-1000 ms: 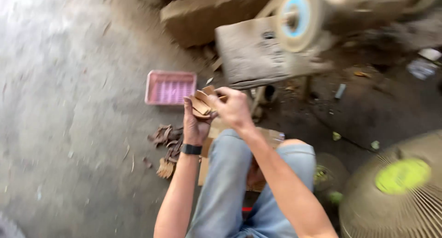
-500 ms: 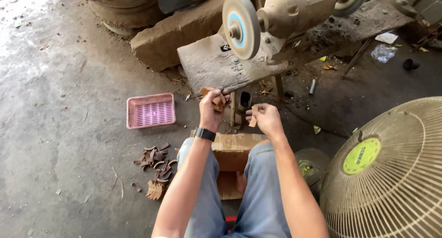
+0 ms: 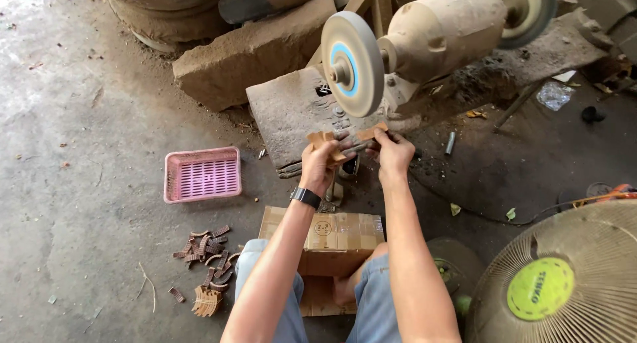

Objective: The person carries a pink basket of wooden pieces to a bench grinder, sits on a cardboard box, and grinds the edges of the wooden pieces one by one against the spinning wheel. The person places the finished pieces into the basket.

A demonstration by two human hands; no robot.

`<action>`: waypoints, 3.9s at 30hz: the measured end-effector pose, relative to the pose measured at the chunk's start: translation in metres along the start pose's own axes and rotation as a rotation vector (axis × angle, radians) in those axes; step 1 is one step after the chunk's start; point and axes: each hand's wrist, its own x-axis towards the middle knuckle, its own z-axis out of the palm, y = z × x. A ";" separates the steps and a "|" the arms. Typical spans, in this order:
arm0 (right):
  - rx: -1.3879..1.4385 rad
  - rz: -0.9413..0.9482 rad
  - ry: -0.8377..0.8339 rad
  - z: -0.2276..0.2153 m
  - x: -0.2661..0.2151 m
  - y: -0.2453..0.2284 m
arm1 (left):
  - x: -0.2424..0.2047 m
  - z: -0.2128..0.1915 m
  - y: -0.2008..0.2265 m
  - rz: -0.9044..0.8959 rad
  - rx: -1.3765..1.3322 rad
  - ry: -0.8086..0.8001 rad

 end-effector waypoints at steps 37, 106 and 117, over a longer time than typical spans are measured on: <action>0.159 -0.363 -0.013 0.039 -0.005 0.007 | 0.069 -0.009 -0.050 0.315 0.422 -0.012; -0.152 -0.319 -0.256 0.023 -0.005 0.021 | 0.043 -0.020 -0.010 0.408 0.916 0.081; -0.054 -0.230 -0.271 0.031 -0.011 0.029 | 0.015 -0.011 0.014 0.419 1.060 0.094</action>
